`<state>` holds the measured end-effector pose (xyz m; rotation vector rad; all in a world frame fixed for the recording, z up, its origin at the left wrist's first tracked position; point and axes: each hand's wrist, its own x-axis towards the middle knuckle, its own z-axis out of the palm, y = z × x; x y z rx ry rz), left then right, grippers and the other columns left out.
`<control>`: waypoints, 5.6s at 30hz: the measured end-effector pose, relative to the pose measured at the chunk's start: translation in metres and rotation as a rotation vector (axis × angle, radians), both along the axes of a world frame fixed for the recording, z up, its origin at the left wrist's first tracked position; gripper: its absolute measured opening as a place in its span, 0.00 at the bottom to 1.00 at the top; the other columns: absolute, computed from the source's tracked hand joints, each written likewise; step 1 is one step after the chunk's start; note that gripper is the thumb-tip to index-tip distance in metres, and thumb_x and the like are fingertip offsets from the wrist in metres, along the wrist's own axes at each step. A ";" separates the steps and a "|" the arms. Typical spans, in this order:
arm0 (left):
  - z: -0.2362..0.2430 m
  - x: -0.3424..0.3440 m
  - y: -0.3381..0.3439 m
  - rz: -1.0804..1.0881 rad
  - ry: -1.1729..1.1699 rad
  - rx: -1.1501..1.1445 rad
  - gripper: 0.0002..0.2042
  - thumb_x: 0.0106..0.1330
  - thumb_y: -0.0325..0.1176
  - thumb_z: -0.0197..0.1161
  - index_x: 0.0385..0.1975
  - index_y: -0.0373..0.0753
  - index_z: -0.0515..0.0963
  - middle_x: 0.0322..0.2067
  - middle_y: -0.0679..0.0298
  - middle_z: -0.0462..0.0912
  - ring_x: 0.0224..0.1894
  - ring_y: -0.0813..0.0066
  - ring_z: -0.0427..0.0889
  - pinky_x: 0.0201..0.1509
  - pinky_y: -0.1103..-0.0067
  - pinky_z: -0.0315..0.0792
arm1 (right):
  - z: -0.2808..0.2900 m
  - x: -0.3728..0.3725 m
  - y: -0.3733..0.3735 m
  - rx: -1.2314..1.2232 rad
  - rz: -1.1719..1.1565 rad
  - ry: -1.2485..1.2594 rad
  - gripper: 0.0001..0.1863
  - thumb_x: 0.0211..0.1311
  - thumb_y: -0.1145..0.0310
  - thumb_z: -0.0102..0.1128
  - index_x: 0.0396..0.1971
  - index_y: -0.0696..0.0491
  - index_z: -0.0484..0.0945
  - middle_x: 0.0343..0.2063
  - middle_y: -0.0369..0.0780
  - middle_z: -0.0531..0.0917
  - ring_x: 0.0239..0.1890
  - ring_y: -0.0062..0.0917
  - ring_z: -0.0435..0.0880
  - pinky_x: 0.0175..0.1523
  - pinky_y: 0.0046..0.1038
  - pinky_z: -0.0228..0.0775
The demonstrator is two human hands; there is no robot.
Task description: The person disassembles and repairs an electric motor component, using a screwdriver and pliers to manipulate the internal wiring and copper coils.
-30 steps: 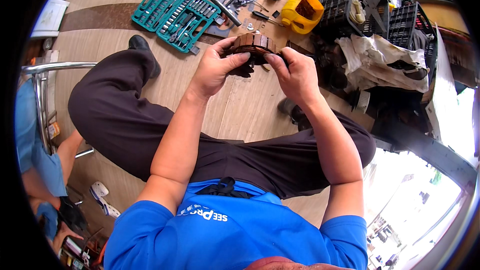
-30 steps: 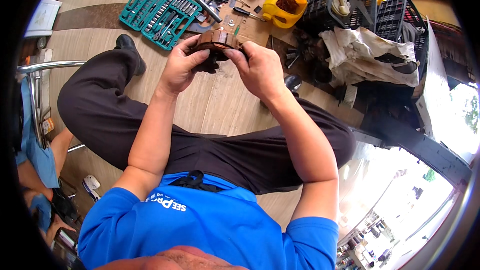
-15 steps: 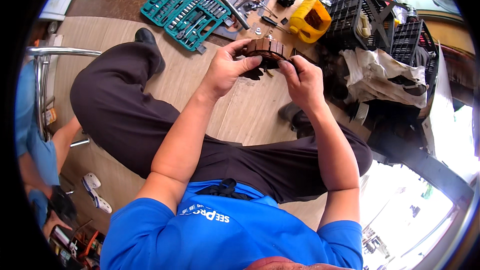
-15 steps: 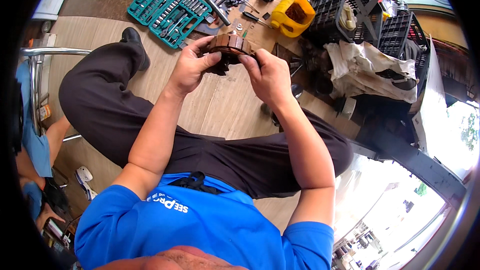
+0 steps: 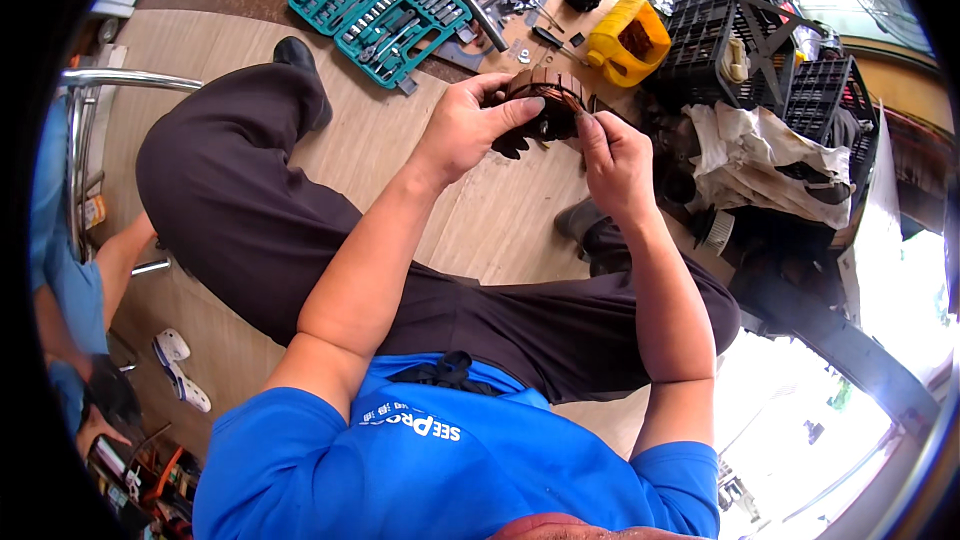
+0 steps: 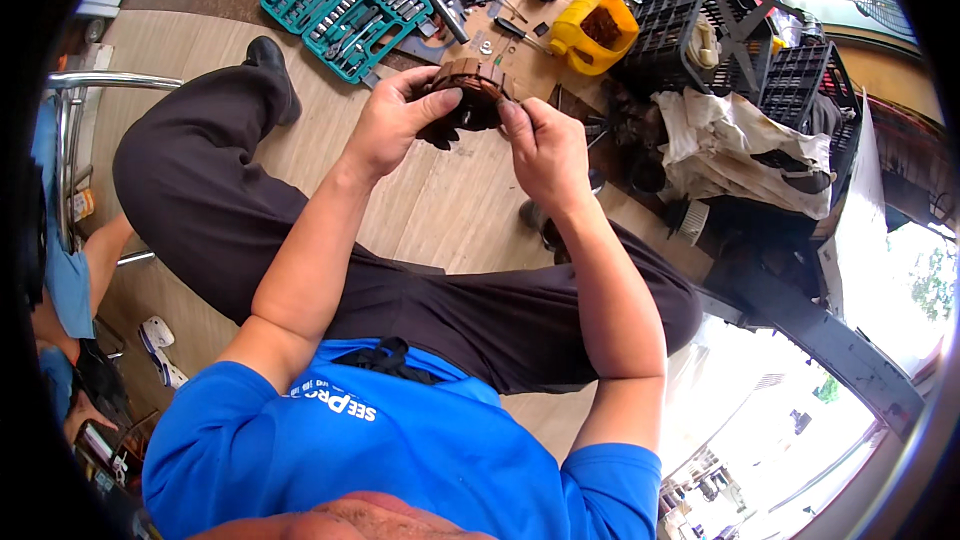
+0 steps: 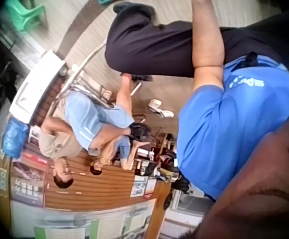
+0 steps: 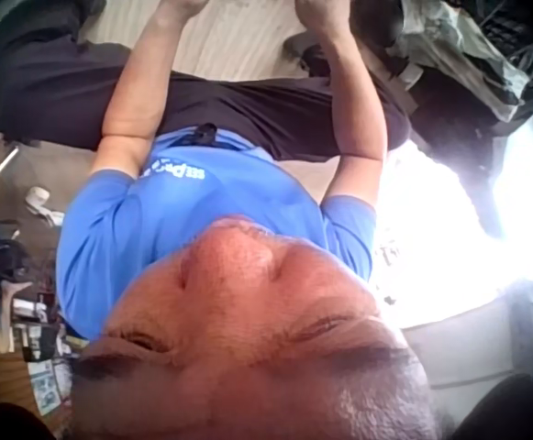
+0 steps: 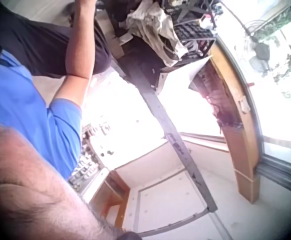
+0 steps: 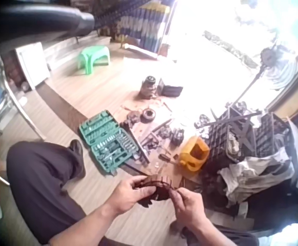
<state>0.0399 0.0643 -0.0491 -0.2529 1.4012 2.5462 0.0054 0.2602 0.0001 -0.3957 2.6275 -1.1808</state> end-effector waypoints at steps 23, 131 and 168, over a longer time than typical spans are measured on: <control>-0.003 -0.001 0.002 0.032 0.013 -0.039 0.19 0.65 0.35 0.66 0.50 0.29 0.76 0.35 0.63 0.83 0.30 0.81 0.82 0.29 0.83 0.79 | -0.008 -0.002 0.001 -0.023 -0.016 -0.045 0.20 0.69 0.57 0.56 0.25 0.60 0.77 0.16 0.46 0.76 0.18 0.29 0.72 0.28 0.30 0.67; -0.021 0.002 0.018 0.074 0.050 0.027 0.23 0.64 0.30 0.66 0.58 0.30 0.71 0.45 0.61 0.82 0.44 0.78 0.80 0.49 0.82 0.74 | 0.013 -0.008 0.003 -0.172 -0.005 -0.379 0.19 0.69 0.57 0.56 0.34 0.61 0.77 0.21 0.38 0.78 0.24 0.18 0.75 0.31 0.26 0.70; -0.021 -0.001 0.010 0.132 -0.123 0.152 0.14 0.66 0.30 0.64 0.48 0.33 0.78 0.38 0.64 0.84 0.34 0.82 0.81 0.35 0.86 0.72 | 0.002 -0.012 0.011 -0.602 -0.116 -0.841 0.30 0.76 0.47 0.34 0.46 0.61 0.75 0.35 0.43 0.84 0.26 0.28 0.84 0.27 0.25 0.74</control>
